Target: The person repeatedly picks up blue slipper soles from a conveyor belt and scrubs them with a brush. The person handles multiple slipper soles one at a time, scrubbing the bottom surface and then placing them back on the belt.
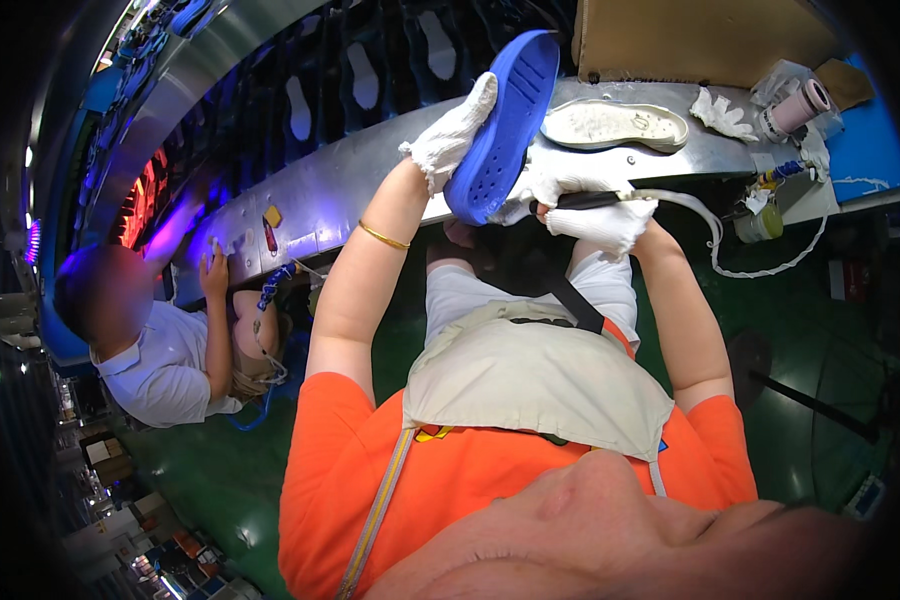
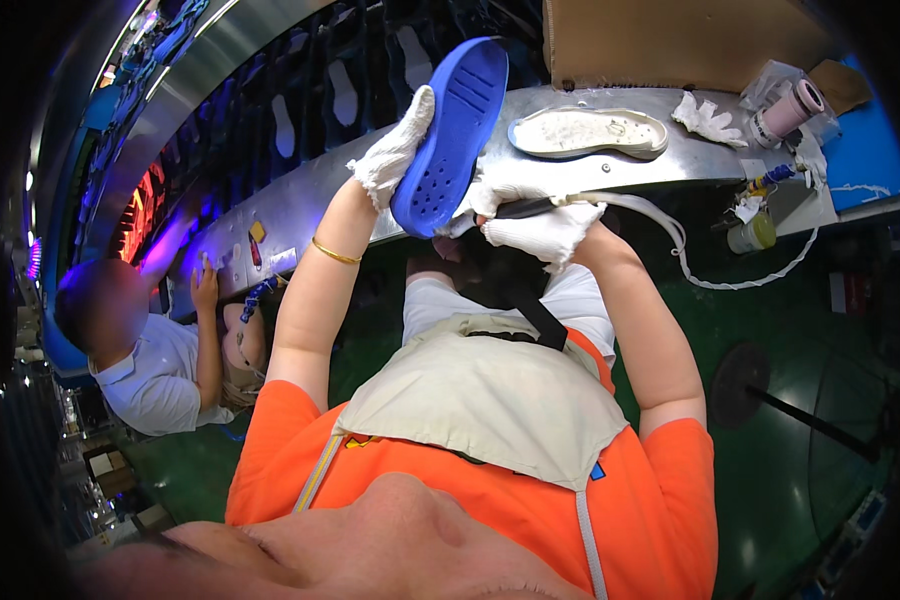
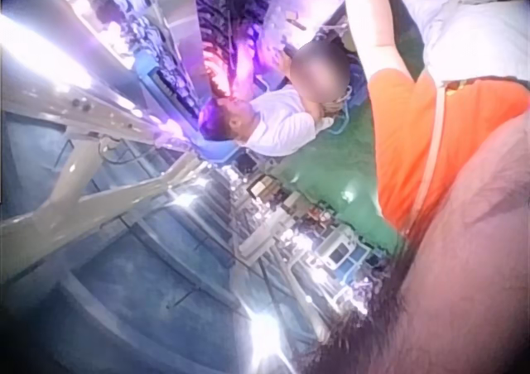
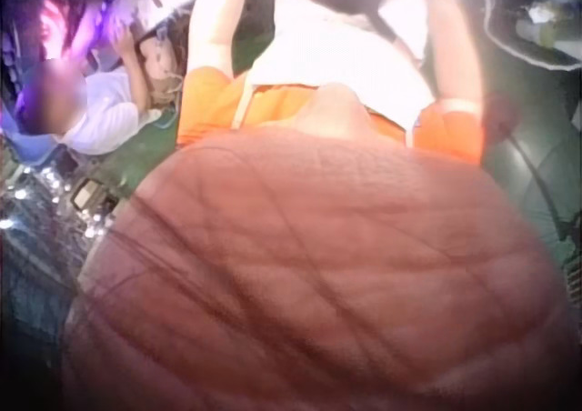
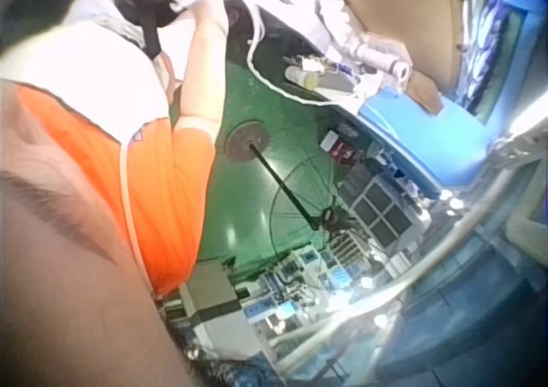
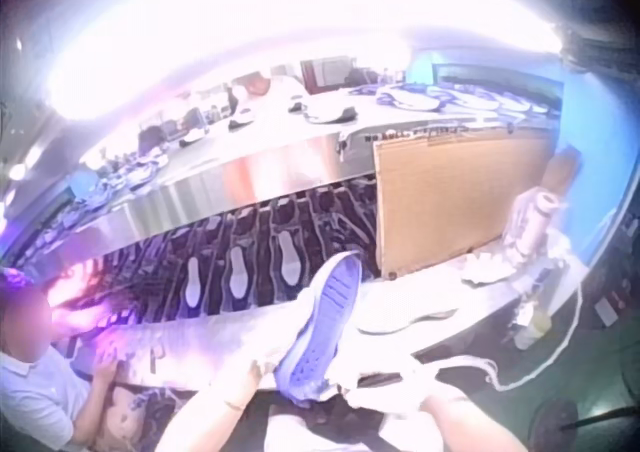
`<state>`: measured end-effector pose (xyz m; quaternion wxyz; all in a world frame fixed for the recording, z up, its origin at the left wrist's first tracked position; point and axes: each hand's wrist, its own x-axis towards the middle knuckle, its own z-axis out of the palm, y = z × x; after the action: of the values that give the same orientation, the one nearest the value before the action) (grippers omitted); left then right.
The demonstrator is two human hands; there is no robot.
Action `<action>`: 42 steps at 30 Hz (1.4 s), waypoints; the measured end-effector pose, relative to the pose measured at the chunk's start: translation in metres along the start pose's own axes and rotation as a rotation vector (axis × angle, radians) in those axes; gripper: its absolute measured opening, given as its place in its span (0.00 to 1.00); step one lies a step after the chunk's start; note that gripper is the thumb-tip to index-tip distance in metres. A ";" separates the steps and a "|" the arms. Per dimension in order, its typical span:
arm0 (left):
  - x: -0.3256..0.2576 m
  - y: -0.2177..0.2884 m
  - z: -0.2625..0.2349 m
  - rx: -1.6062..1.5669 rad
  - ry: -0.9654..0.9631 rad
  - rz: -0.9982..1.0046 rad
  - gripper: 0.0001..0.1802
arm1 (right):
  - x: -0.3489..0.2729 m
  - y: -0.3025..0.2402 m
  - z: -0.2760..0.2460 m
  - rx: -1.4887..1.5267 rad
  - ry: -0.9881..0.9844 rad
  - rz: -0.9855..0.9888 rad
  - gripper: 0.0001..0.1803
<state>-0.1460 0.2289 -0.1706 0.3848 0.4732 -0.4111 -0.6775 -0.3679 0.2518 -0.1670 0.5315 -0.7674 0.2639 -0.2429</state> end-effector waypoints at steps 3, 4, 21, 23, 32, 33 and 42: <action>-0.001 0.007 0.008 -0.006 0.022 -0.018 0.44 | 0.000 0.005 -0.005 0.230 0.070 -0.060 0.07; -0.005 0.010 0.013 -0.009 0.029 -0.001 0.44 | 0.001 0.001 -0.005 0.127 0.127 -0.086 0.05; -0.018 0.017 0.007 -0.055 0.122 -0.007 0.41 | 0.005 -0.004 -0.030 -0.288 0.095 -0.075 0.05; -0.022 0.016 0.006 -0.173 0.155 0.351 0.44 | 0.000 0.004 -0.028 0.104 0.179 -0.125 0.07; -0.031 -0.053 -0.011 -0.864 -0.189 0.043 0.35 | -0.008 0.011 0.000 0.191 0.384 -0.057 0.07; -0.033 -0.056 0.007 -0.899 -0.134 0.022 0.33 | -0.009 0.015 0.004 0.203 0.392 -0.061 0.06; -0.030 -0.079 0.054 -0.854 -0.114 0.196 0.37 | 0.011 0.008 0.018 0.147 0.588 -0.141 0.09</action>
<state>-0.2005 0.2957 -0.2221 0.5850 0.1924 -0.1576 -0.7719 -0.3492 0.2541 -0.1791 0.4682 -0.6401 0.3343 -0.5093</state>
